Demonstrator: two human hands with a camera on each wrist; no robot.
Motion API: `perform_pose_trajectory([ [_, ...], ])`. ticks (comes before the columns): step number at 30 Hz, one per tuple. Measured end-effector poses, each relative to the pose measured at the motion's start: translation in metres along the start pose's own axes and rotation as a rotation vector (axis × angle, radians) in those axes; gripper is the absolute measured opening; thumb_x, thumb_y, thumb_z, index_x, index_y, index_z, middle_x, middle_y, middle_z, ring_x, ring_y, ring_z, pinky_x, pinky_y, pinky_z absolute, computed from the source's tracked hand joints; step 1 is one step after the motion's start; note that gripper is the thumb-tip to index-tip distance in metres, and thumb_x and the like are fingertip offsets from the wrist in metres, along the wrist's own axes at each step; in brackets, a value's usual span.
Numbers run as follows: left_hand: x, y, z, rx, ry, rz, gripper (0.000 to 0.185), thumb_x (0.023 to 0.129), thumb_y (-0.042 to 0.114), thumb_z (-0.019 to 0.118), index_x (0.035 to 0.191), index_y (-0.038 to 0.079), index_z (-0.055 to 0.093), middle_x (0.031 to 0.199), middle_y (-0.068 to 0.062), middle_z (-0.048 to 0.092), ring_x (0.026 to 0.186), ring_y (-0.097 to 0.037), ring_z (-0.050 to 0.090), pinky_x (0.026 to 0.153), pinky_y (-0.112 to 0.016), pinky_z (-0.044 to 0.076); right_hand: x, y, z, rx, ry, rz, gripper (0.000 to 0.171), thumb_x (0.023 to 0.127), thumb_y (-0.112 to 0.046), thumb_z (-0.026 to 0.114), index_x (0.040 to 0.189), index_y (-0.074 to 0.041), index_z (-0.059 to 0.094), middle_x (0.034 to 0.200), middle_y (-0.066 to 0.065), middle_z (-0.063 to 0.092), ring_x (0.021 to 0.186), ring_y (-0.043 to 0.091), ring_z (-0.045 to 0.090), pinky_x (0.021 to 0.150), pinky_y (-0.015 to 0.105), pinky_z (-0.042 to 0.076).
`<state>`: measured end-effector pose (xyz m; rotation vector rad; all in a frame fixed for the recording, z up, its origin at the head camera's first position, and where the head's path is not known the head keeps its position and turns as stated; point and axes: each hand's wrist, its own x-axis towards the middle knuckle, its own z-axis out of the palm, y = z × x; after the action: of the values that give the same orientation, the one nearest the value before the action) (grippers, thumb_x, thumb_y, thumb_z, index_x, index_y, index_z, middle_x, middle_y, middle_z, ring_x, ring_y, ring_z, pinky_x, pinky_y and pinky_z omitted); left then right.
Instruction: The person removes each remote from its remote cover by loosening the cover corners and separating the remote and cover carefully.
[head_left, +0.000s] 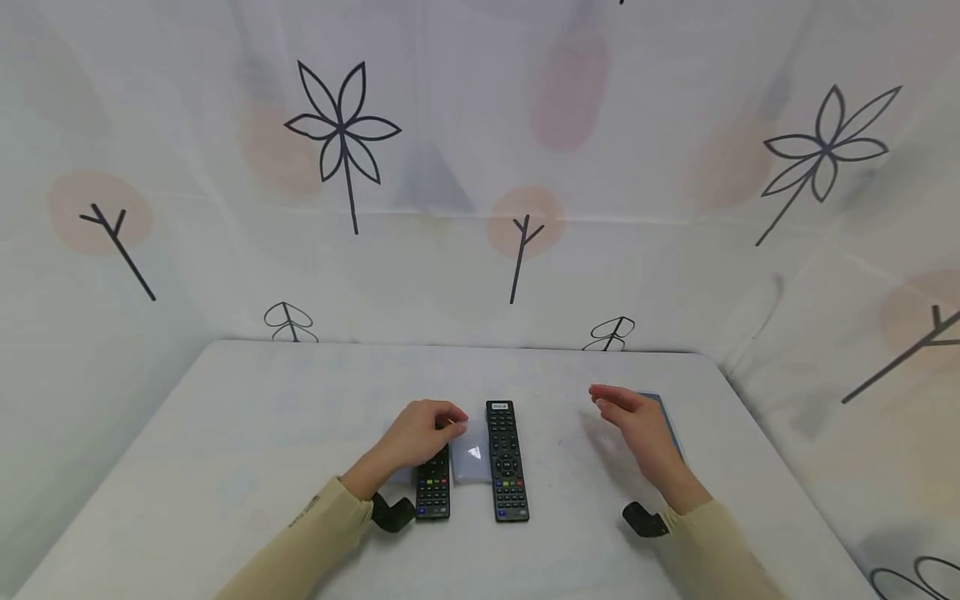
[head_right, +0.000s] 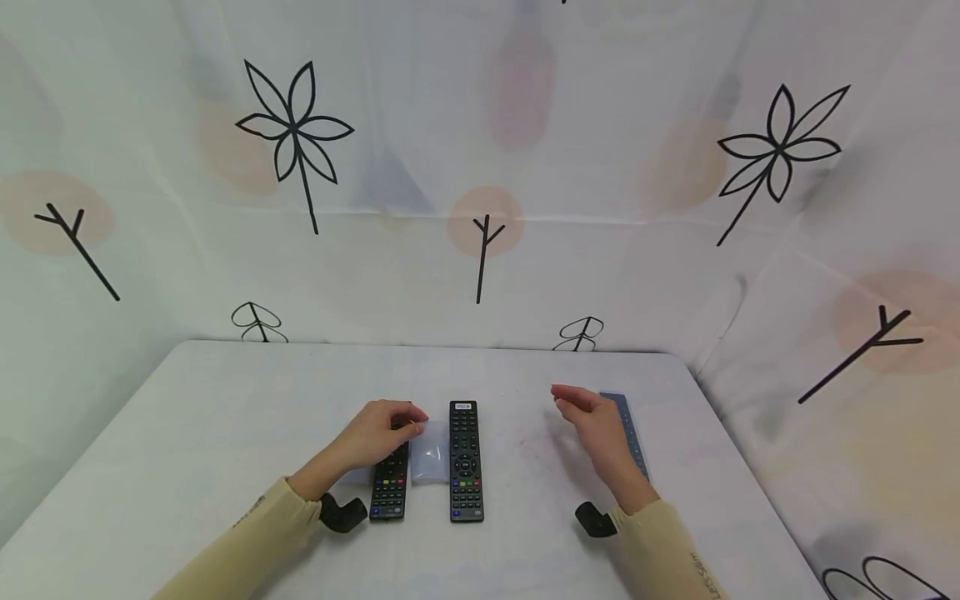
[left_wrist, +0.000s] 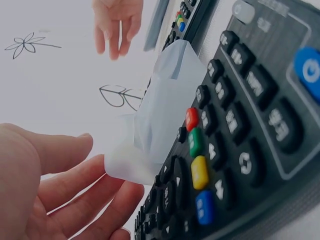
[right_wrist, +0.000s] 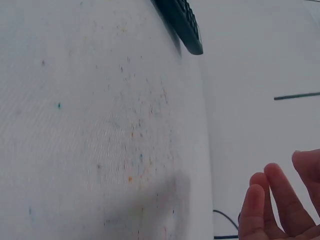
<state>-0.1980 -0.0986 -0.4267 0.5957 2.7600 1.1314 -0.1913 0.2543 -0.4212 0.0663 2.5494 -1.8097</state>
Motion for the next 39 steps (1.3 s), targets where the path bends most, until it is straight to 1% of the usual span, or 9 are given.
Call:
perform_pose_trajectory([
  [8,0.0,0.0,0.001,-0.004,-0.013,-0.014,0.019,0.097,0.025,0.065,0.11,0.014,0.073,0.095,0.007,0.069,0.088,-0.012,0.061,0.081,-0.038,0.049,-0.009,0.008,-0.028,-0.084,0.088,0.001,0.039,0.102,-0.023,0.059,0.134,-0.002,0.06,0.132,0.016,0.062,0.109,0.011,0.061,0.084,0.013,0.047],
  [12,0.001,-0.001,0.002,-0.009,-0.018,-0.017,0.02,0.098,0.026,0.065,0.111,0.013,0.073,0.095,0.006,0.069,0.089,-0.013,0.061,0.081,-0.039,0.049,-0.011,0.017,-0.04,-0.125,0.134,0.026,0.04,0.1,-0.023,0.061,0.134,-0.001,0.061,0.131,0.015,0.063,0.104,0.002,0.06,0.084,0.013,0.045],
  [15,0.001,-0.001,0.002,-0.008,-0.02,-0.016,0.02,0.098,0.026,0.065,0.111,0.013,0.073,0.096,0.006,0.069,0.09,-0.013,0.061,0.082,-0.039,0.049,-0.012,0.024,-0.047,-0.191,0.151,0.052,0.041,0.1,-0.023,0.062,0.134,0.0,0.06,0.134,0.017,0.061,0.112,0.009,0.058,0.092,0.023,0.045],
  [17,0.0,-0.002,0.002,-0.005,-0.021,-0.016,0.02,0.098,0.026,0.065,0.111,0.014,0.073,0.096,0.007,0.069,0.09,-0.013,0.061,0.082,-0.04,0.049,-0.013,0.028,-0.051,-0.235,0.149,0.068,0.042,0.1,-0.022,0.061,0.135,0.0,0.059,0.136,0.021,0.058,0.12,0.022,0.055,0.098,0.035,0.044],
  [20,0.001,-0.002,0.003,-0.005,-0.024,-0.017,0.02,0.098,0.027,0.064,0.111,0.014,0.073,0.096,0.007,0.069,0.09,-0.013,0.061,0.082,-0.04,0.049,-0.016,0.033,-0.058,-0.252,0.141,0.079,0.042,0.1,-0.018,0.059,0.136,0.001,0.057,0.139,0.025,0.053,0.128,0.036,0.047,0.102,0.05,0.04],
  [22,0.001,-0.002,0.003,-0.006,-0.024,-0.017,0.02,0.098,0.027,0.064,0.111,0.014,0.073,0.096,0.007,0.068,0.09,-0.012,0.061,0.082,-0.039,0.049,-0.018,0.035,-0.062,-0.259,0.148,0.081,0.041,0.099,-0.014,0.059,0.137,0.002,0.057,0.14,0.026,0.052,0.131,0.04,0.044,0.104,0.055,0.038],
  [26,0.001,-0.001,0.004,-0.002,-0.022,-0.021,0.02,0.098,0.027,0.064,0.111,0.015,0.073,0.096,0.008,0.068,0.089,-0.011,0.061,0.082,-0.038,0.049,-0.022,0.038,-0.069,-0.303,0.171,0.108,0.041,0.098,-0.011,0.058,0.138,0.002,0.056,0.141,0.028,0.05,0.133,0.043,0.041,0.103,0.057,0.037],
  [32,0.0,0.0,0.002,-0.003,-0.021,-0.02,0.02,0.098,0.027,0.064,0.111,0.014,0.073,0.096,0.007,0.068,0.089,-0.012,0.06,0.081,-0.038,0.049,-0.019,0.044,-0.074,-0.375,0.196,0.133,0.045,0.095,-0.011,0.062,0.137,0.005,0.054,0.137,0.034,0.05,0.126,0.047,0.047,0.098,0.057,0.043],
  [39,-0.001,0.0,-0.001,-0.002,-0.015,-0.014,0.02,0.098,0.026,0.064,0.111,0.013,0.073,0.097,0.006,0.069,0.09,-0.012,0.062,0.082,-0.039,0.049,-0.009,0.046,-0.078,-0.461,0.119,0.133,0.056,0.092,-0.009,0.066,0.141,0.008,0.043,0.131,0.037,0.05,0.114,0.049,0.055,0.089,0.056,0.047],
])
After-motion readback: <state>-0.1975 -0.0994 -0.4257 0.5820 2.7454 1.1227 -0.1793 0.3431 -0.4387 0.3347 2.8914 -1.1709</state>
